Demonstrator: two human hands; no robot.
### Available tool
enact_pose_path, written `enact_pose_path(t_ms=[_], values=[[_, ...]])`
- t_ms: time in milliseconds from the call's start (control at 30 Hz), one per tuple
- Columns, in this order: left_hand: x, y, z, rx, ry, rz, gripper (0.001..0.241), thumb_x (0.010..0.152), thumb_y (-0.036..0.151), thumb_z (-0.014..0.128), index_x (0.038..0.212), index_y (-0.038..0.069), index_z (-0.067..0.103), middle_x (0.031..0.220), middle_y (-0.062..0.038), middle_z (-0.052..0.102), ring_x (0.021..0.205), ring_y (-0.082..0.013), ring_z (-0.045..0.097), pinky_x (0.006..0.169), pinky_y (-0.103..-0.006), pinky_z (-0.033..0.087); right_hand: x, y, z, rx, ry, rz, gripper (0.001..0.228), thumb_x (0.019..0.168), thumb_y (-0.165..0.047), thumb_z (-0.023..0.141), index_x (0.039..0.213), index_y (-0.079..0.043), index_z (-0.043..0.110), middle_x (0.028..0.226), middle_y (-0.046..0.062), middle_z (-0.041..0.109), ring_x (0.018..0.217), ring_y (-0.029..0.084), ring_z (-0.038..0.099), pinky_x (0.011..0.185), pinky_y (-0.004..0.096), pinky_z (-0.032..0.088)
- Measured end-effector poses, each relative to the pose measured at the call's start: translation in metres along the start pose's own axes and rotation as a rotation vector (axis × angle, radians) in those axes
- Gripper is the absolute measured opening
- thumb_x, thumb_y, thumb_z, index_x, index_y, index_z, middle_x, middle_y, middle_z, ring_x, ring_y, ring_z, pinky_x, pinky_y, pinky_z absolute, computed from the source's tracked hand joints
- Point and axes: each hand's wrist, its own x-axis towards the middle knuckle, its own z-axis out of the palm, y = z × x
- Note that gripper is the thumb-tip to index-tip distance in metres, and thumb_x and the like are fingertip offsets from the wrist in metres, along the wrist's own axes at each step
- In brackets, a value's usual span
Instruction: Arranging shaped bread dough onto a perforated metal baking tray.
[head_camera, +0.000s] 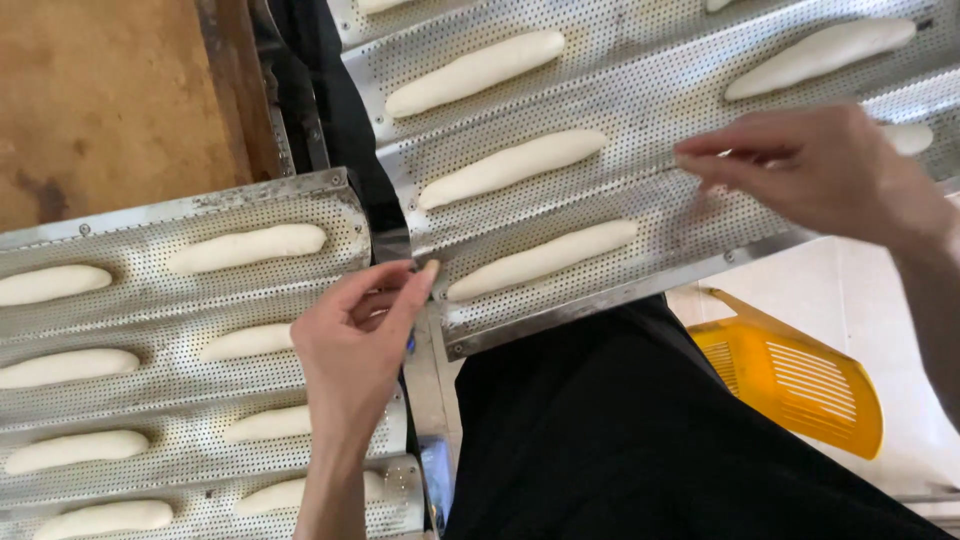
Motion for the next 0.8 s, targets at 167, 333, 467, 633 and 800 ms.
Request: enact_pose_path(t_ms=[167,333,467,633,800], values=[[0.033,0.059,0.043,-0.285,0.067,-0.004,0.022,0.090,0.007,0.072,0.107,-0.007,0.076,0.081,-0.013,0.078,0.072,-0.0166,0.075,0.066,-0.0238,0.061,0.067,0.055,-0.082,-0.132,0.043,-0.012,0.032,0.093,-0.017,0.073,0.124,-0.008,0.076,0.084,0.007,0.079,0.043,0.013,0.055,0.035,0.025,0.038],[0.110,0.135,0.135,-0.073,-0.031,0.311,0.056,0.088,0.022,0.073,0.141,0.013,0.057,0.113,-0.010,0.075,0.091,-0.0161,0.077,0.067,-0.0245,0.064,0.173,0.136,-0.133,-0.087,0.244,-0.423,0.018,0.100,-0.012,0.077,0.115,-0.001,0.079,0.089,0.008,0.076,0.062,0.012,0.057,0.053,0.026,0.045],[0.214,0.152,0.208,-0.066,-0.024,0.444,0.047,0.092,0.021,0.069,0.135,0.003,0.061,0.112,-0.011,0.079,0.100,-0.0212,0.078,0.085,-0.0288,0.064,0.259,0.151,-0.138,-0.161,0.172,-0.564,0.024,0.092,-0.010,0.080,0.116,-0.004,0.077,0.114,0.015,0.076,0.080,0.022,0.071,0.068,0.032,0.060],[0.287,0.179,0.252,-0.095,0.092,0.068,0.035,0.091,0.028,0.065,0.117,0.006,0.076,0.112,-0.004,0.080,0.103,-0.0139,0.075,0.087,-0.0244,0.059,0.304,0.132,-0.115,-0.397,-0.018,-0.684,0.023,0.086,-0.012,0.077,0.109,-0.012,0.079,0.104,0.009,0.073,0.087,0.030,0.066,0.083,0.042,0.056],[0.329,0.183,0.274,-0.121,-0.098,0.013,0.054,0.095,0.045,0.050,0.110,-0.001,0.075,0.094,-0.009,0.079,0.080,-0.0159,0.074,0.074,-0.0260,0.060,0.308,0.143,-0.155,-0.107,-0.072,-0.699,0.022,0.082,-0.013,0.081,0.103,-0.006,0.078,0.091,0.007,0.072,0.075,0.019,0.068,0.071,0.031,0.058]])
